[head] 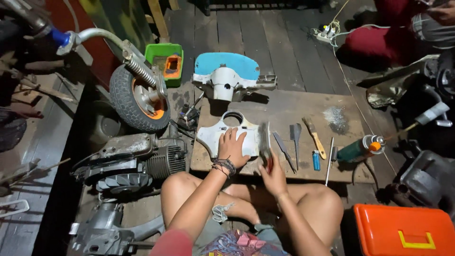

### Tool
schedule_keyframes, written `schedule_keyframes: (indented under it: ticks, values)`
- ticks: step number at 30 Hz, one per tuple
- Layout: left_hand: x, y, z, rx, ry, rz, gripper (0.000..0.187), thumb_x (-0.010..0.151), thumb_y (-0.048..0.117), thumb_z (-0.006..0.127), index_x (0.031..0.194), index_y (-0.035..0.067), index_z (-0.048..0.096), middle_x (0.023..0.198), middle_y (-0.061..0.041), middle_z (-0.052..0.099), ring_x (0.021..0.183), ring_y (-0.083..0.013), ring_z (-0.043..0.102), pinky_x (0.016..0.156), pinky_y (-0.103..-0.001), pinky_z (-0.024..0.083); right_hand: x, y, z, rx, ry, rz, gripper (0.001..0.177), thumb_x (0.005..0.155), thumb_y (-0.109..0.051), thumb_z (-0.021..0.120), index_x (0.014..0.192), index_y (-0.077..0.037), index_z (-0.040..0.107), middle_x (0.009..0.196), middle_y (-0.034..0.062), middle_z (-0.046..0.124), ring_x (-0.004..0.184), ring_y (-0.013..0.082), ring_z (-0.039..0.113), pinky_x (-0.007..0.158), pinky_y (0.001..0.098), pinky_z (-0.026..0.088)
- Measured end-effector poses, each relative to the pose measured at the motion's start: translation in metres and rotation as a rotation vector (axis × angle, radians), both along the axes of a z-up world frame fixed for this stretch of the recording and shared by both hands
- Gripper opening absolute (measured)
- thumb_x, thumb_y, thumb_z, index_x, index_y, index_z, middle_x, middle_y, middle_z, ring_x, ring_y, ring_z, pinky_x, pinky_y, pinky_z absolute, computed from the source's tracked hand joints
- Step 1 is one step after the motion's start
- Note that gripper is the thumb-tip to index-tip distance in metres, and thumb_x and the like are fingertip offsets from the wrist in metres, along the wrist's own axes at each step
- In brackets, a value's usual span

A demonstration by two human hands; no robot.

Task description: Using a manual file to shape and smooth the edges of a plastic motorcycle fairing component.

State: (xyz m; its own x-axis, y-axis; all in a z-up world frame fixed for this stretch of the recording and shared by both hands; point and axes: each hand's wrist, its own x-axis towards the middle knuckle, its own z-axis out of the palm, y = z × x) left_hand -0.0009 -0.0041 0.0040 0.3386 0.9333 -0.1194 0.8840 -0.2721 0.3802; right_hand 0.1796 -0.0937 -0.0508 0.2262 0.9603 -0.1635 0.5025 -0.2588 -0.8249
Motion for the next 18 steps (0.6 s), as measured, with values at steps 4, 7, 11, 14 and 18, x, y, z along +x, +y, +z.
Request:
schedule_keyframes:
  ticks: [4, 7, 11, 14, 18]
  values:
    - [-0.001, 0.002, 0.000, 0.007, 0.026, -0.002, 0.085, 0.080, 0.045, 0.078, 0.151, 0.014, 0.043, 0.155, -0.018, 0.031, 0.148, -0.0393, 0.023, 0.121, -0.057, 0.018, 0.003, -0.030, -0.009, -0.049, 0.008, -0.008, 0.079, 0.090, -0.025, 0.071, 0.161, -0.026, 0.035, 0.101, 0.0293, 0.074, 0.100, 0.0452, 0.073, 0.084, 0.0540, 0.059]
    - [0.001, 0.001, -0.002, 0.004, 0.029, -0.012, 0.086, 0.079, 0.046, 0.078, 0.151, 0.014, 0.042, 0.155, -0.018, 0.031, 0.148, -0.0396, 0.024, 0.121, -0.057, 0.018, 0.005, -0.019, -0.009, -0.041, -0.006, -0.007, 0.080, 0.091, -0.026, 0.071, 0.162, -0.026, 0.033, 0.097, 0.0280, 0.073, 0.100, 0.0441, 0.072, 0.082, 0.0530, 0.059]
    - [0.002, 0.003, -0.007, 0.013, 0.031, 0.000, 0.087, 0.078, 0.046, 0.079, 0.151, 0.015, 0.043, 0.154, -0.017, 0.032, 0.148, -0.0393, 0.024, 0.121, -0.057, 0.018, 0.003, 0.019, -0.001, 0.041, -0.017, 0.020, 0.080, 0.090, -0.023, 0.072, 0.161, -0.026, 0.035, 0.113, 0.0289, 0.070, 0.104, 0.0456, 0.070, 0.087, 0.0557, 0.057]
    - [0.001, 0.002, -0.010, 0.029, 0.029, 0.002, 0.087, 0.077, 0.046, 0.079, 0.150, 0.015, 0.044, 0.153, -0.017, 0.033, 0.147, -0.0395, 0.025, 0.121, -0.057, 0.019, 0.000, 0.022, 0.003, 0.062, -0.038, 0.032, 0.080, 0.089, -0.022, 0.073, 0.161, -0.023, 0.036, 0.096, 0.0267, 0.073, 0.096, 0.0438, 0.072, 0.081, 0.0545, 0.057]
    - [0.001, 0.004, -0.016, 0.044, 0.025, -0.007, 0.088, 0.076, 0.046, 0.080, 0.150, 0.015, 0.044, 0.152, -0.018, 0.034, 0.147, -0.0400, 0.025, 0.120, -0.058, 0.020, 0.001, -0.012, -0.008, 0.003, 0.022, -0.005, 0.078, 0.089, -0.020, 0.069, 0.160, -0.024, 0.037, 0.100, 0.0273, 0.074, 0.093, 0.0437, 0.073, 0.082, 0.0530, 0.058]
